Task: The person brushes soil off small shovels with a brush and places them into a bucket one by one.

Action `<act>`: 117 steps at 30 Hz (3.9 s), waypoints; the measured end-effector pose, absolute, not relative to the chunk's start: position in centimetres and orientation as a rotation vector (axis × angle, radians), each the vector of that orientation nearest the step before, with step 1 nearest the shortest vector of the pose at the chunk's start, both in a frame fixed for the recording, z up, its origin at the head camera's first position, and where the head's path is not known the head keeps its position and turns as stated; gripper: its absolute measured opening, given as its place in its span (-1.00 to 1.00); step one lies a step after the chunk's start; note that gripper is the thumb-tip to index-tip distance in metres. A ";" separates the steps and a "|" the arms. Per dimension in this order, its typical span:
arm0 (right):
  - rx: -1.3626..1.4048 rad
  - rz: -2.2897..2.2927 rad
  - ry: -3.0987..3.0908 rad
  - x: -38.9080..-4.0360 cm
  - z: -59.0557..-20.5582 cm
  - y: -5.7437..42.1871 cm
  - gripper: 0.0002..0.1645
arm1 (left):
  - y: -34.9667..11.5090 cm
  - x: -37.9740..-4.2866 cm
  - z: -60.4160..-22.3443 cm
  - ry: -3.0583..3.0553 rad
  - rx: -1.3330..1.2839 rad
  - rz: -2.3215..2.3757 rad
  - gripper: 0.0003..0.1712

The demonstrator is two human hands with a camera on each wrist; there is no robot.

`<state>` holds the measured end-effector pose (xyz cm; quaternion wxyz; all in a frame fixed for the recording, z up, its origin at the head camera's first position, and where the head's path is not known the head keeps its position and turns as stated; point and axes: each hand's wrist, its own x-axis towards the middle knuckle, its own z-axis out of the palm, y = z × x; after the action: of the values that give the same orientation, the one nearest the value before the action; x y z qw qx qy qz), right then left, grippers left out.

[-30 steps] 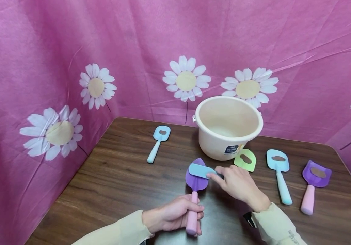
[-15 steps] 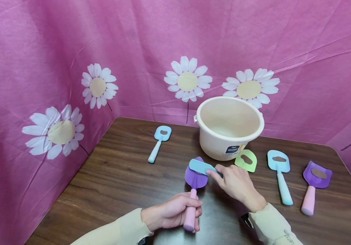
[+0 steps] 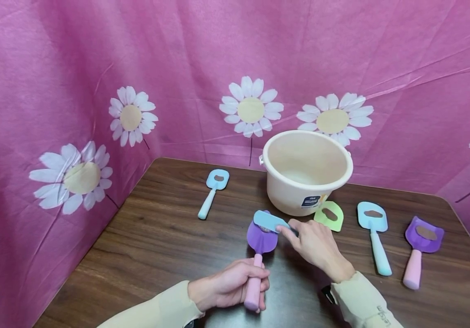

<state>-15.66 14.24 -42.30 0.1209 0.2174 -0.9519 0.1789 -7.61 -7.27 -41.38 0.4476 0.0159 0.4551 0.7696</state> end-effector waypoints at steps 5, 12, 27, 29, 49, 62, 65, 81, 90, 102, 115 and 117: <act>0.631 0.529 -2.791 -15.7 -42.4 14.2 -0.46 | -7.4 -7.5 -41.5 1.130 0.048 1.898 -0.80; 0.616 0.521 -2.785 -15.9 -42.4 14.2 -0.45 | -7.4 -7.6 -41.4 1.140 0.043 1.898 -0.80; 0.491 0.580 -2.787 -16.5 -41.4 15.8 -0.45 | -6.9 -6.6 -41.5 1.144 0.099 1.843 -0.91; 0.501 0.591 -2.777 -16.4 -41.0 15.9 -0.46 | -7.0 -6.7 -41.5 1.162 0.078 1.861 -0.90; 0.823 0.412 -2.874 -13.9 -40.5 14.2 -0.44 | -6.8 -6.4 -41.5 1.224 -0.050 1.939 -0.77; 0.615 0.452 -2.842 -16.4 -41.2 14.8 -0.42 | -6.5 -5.5 -42.0 1.170 -0.049 1.921 -0.80; 0.550 0.449 -2.837 -16.8 -41.0 15.1 -0.41 | -6.5 -5.3 -42.1 1.163 -0.050 1.932 -0.79; 0.874 0.399 -2.840 -13.6 -40.1 13.7 -0.42 | -6.8 -6.0 -41.6 1.262 -0.090 1.967 -0.75; 0.780 0.409 -2.910 -13.4 -40.4 13.5 -0.38 | -6.9 -5.7 -41.5 1.294 -0.100 1.947 -0.70; 0.610 0.434 -2.805 -15.6 -40.9 14.5 -0.36 | -6.6 -5.6 -41.9 1.298 -0.097 1.947 -0.67; 0.758 0.640 -2.879 -14.6 -39.5 14.4 -0.39 | -6.1 -6.4 -41.9 1.244 -0.026 2.001 -0.73; 0.823 0.597 -2.885 -14.0 -39.1 14.1 -0.40 | -6.0 -6.6 -41.8 1.195 0.000 2.010 -0.76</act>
<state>-13.97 14.09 -39.11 0.0411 0.2689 -0.9423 0.1950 -6.58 -6.05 -41.78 0.3907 -0.0002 0.4704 0.7913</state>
